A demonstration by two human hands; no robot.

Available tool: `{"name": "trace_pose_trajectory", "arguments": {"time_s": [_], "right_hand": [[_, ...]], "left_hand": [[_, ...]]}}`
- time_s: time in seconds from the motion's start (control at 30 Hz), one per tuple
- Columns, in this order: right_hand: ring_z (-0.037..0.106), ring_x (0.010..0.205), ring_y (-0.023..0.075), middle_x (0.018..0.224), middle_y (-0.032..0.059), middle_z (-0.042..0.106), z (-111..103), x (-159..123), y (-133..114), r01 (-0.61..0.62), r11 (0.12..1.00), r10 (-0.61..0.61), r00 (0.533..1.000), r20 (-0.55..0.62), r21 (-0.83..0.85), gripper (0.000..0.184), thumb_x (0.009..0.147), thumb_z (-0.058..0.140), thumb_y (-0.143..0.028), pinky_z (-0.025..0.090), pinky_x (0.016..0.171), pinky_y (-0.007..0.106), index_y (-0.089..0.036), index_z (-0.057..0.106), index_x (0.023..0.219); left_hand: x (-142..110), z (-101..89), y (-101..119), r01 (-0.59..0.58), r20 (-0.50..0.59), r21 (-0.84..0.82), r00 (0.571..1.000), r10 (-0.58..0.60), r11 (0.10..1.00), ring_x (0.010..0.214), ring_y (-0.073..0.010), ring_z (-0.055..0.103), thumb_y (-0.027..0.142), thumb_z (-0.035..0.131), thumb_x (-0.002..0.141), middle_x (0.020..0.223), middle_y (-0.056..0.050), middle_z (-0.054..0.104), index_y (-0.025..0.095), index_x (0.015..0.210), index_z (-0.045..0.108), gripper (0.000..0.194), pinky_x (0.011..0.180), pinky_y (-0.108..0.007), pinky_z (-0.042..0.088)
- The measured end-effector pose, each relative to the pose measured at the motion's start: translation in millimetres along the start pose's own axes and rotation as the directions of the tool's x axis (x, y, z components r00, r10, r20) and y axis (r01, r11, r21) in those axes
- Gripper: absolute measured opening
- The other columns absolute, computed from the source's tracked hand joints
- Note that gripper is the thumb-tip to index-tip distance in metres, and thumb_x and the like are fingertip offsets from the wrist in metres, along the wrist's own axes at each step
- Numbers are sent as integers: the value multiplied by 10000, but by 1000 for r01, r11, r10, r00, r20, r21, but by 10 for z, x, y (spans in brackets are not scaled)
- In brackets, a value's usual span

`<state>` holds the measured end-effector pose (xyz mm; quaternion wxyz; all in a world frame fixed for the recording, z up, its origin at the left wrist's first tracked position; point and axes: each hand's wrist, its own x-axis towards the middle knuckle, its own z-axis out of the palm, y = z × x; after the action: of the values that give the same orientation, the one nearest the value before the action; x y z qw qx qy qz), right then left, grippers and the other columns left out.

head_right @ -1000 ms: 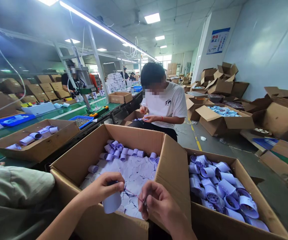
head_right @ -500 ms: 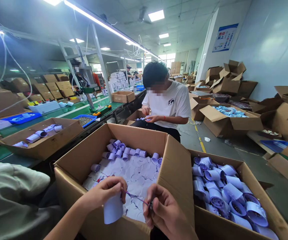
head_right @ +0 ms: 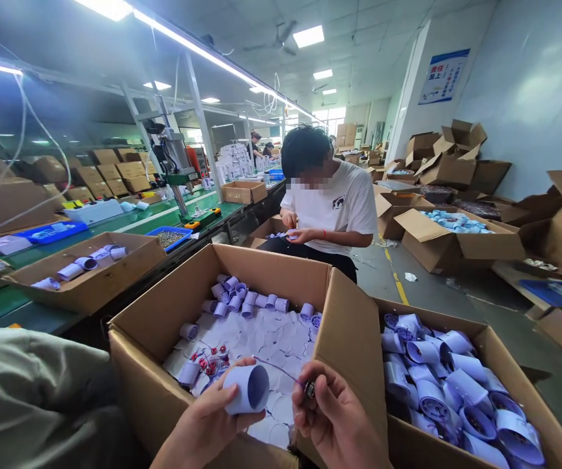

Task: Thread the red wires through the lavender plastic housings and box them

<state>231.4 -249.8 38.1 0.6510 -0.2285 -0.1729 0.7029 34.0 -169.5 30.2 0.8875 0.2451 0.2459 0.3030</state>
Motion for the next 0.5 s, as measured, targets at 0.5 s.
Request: {"name": "trace_pose_trajectory", "arguments": {"time_s": [0.5], "right_hand": [[653,598,156,719,42,696,166,-159,165,88,941,-75,996,52,-328,340,724,789,-507,519,556,263,-202,684,829]], "left_hand": [[94,38,-131,-189,89,-247,972,216,951,1123,-175,647,320,609,907,1180,-55,706,320,1217,634,310,994,-287,488]]}}
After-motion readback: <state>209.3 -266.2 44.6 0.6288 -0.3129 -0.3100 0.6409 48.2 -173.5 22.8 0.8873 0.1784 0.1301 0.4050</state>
